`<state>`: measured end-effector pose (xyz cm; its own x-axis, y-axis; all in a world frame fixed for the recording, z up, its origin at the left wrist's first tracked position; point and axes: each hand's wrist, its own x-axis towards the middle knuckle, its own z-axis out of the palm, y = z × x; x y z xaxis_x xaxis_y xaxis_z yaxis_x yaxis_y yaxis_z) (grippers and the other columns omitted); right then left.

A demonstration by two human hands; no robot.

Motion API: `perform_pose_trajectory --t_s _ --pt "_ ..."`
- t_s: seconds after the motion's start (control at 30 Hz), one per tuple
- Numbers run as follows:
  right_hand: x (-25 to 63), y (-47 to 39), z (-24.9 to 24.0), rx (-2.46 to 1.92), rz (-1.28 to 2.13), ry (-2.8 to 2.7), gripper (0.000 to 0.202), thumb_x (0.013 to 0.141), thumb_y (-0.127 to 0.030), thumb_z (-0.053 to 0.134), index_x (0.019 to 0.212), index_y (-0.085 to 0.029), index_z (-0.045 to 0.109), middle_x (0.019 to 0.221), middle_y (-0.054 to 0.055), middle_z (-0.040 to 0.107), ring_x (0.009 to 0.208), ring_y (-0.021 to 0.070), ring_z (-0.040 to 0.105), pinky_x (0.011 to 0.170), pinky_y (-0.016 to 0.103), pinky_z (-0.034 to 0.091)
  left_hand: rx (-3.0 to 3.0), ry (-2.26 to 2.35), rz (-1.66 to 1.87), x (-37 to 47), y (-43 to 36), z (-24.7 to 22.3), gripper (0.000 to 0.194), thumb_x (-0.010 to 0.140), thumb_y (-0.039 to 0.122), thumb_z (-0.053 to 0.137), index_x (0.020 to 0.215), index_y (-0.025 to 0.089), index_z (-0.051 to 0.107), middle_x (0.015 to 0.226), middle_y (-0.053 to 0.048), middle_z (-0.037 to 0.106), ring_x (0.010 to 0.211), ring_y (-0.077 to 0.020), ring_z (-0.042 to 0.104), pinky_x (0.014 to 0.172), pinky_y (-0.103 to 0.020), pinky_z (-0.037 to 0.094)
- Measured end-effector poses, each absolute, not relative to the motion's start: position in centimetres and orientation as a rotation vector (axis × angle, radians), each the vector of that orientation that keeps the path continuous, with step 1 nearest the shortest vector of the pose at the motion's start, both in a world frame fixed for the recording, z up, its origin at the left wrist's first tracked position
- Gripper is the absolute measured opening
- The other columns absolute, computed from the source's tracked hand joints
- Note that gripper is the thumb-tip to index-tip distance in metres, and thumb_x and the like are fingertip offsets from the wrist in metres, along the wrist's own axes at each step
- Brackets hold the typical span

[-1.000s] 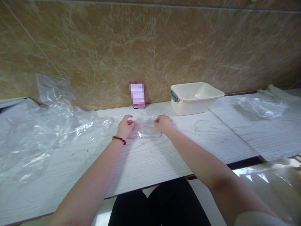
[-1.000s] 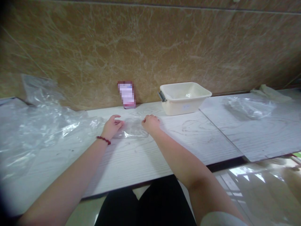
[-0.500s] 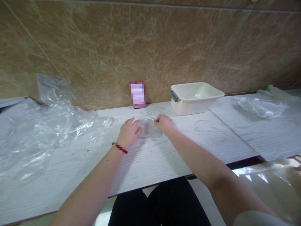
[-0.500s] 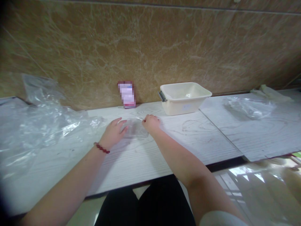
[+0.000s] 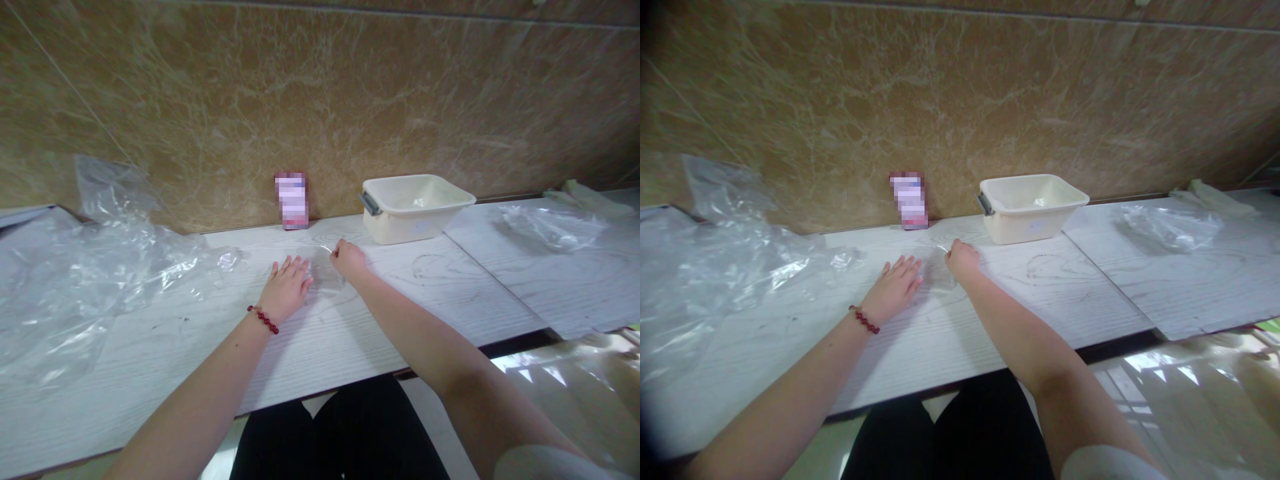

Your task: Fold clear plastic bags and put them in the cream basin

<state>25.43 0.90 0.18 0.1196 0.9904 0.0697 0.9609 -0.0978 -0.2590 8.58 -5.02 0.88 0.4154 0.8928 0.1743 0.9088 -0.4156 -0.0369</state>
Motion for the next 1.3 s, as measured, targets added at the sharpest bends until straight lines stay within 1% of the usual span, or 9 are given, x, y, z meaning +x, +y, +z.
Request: perform_pose_trajectory --t_s 0.13,0.43,0.53,0.73,0.87,0.97,1.07,1.2,1.3 --pt "25.5 0.9 0.1 -2.136 0.151 -1.932 0.023 0.079 -0.026 0.038 0.096 -0.016 0.048 0.093 0.010 0.058 0.087 0.0190 0.053 0.071 0.028 0.038 -2.543 -1.609 -0.160 9.0 -5.0 0.4 0.047 0.085 0.039 0.019 0.126 0.020 0.033 0.133 -0.007 0.033 0.125 -0.0244 0.021 0.099 -0.053 0.012" --pt "25.8 1.2 -0.3 -2.093 0.049 -1.905 0.021 0.075 -0.023 0.041 0.092 -0.013 0.046 0.092 0.012 0.055 0.087 0.0196 0.052 0.075 0.028 0.038 -2.589 -1.646 -0.099 9.0 -4.3 -0.5 0.046 0.085 0.042 0.017 0.127 0.029 0.029 0.136 -0.004 0.028 0.125 -0.0254 0.018 0.098 -0.052 0.014" --pt "26.2 1.4 -0.3 -2.085 0.042 -1.896 0.020 0.073 -0.022 0.043 0.091 -0.012 0.047 0.093 0.013 0.054 0.089 0.0197 0.051 0.079 0.028 0.037 -2.612 -1.642 -0.076 9.0 -4.2 -0.5 0.047 0.085 0.043 0.016 0.128 0.030 0.028 0.137 -0.004 0.026 0.126 -0.0257 0.016 0.097 -0.052 0.013" --pt "27.0 2.0 -0.5 -2.072 0.088 -1.898 0.019 0.071 -0.018 0.044 0.088 -0.011 0.050 0.089 0.012 0.055 0.087 0.0190 0.051 0.078 0.026 0.036 -2.655 -1.673 -0.023 9.0 -4.0 -0.4 0.047 0.084 0.044 0.016 0.129 0.031 0.024 0.138 -0.004 0.022 0.126 -0.0262 0.016 0.097 -0.052 0.014" --pt "27.5 2.2 -0.2 -2.086 0.150 -1.875 0.020 0.072 -0.017 0.043 0.090 -0.011 0.051 0.088 0.011 0.056 0.087 0.0183 0.051 0.078 0.025 0.036 -2.657 -1.671 -0.048 9.0 -4.0 -0.2 0.047 0.084 0.045 0.016 0.129 0.032 0.024 0.138 -0.004 0.023 0.125 -0.0273 0.018 0.095 -0.054 0.015" --pt "27.6 1.5 1.0 -2.054 0.081 -1.862 0.024 0.073 -0.018 0.043 0.096 -0.010 0.049 0.094 0.013 0.054 0.092 0.0199 0.048 0.081 0.028 0.034 -2.658 -1.678 -0.058 9.1 -4.0 -0.1 0.047 0.084 0.045 0.017 0.129 0.032 0.025 0.138 -0.004 0.023 0.125 -0.0278 0.018 0.095 -0.054 0.015" --pt "26.4 -0.2 2.3 -1.865 -0.023 -1.936 0.027 0.078 -0.019 0.037 0.102 -0.012 0.047 0.105 0.012 0.050 0.100 0.0192 0.044 0.088 0.029 0.029 -2.663 -1.678 -0.056 9.2 -4.0 -0.1 0.047 0.084 0.044 0.019 0.129 0.032 0.025 0.138 -0.005 0.023 0.125 -0.0285 0.017 0.095 -0.055 0.015" --pt "23.2 -2.3 1.8 -1.628 0.111 -2.227 0.034 0.082 -0.017 0.028 0.112 -0.011 0.044 0.117 0.011 0.047 0.110 0.0165 0.039 0.092 0.027 0.027 -2.665 -1.645 -0.037 9.0 -4.0 -0.2 0.047 0.084 0.041 0.022 0.129 0.029 0.027 0.138 -0.006 0.023 0.125 -0.0295 0.016 0.095 -0.055 0.014" --pt "21.5 -2.9 0.3 -1.632 0.223 -2.361 0.042 0.080 -0.013 0.029 0.121 -0.009 0.037 0.127 0.011 0.038 0.118 0.0177 0.030 0.096 0.030 0.023 -2.684 -1.642 0.004 8.9 -3.9 -0.1 0.048 0.083 0.041 0.024 0.128 0.026 0.029 0.138 -0.006 0.022 0.126 -0.0294 0.014 0.096 -0.055 0.013"
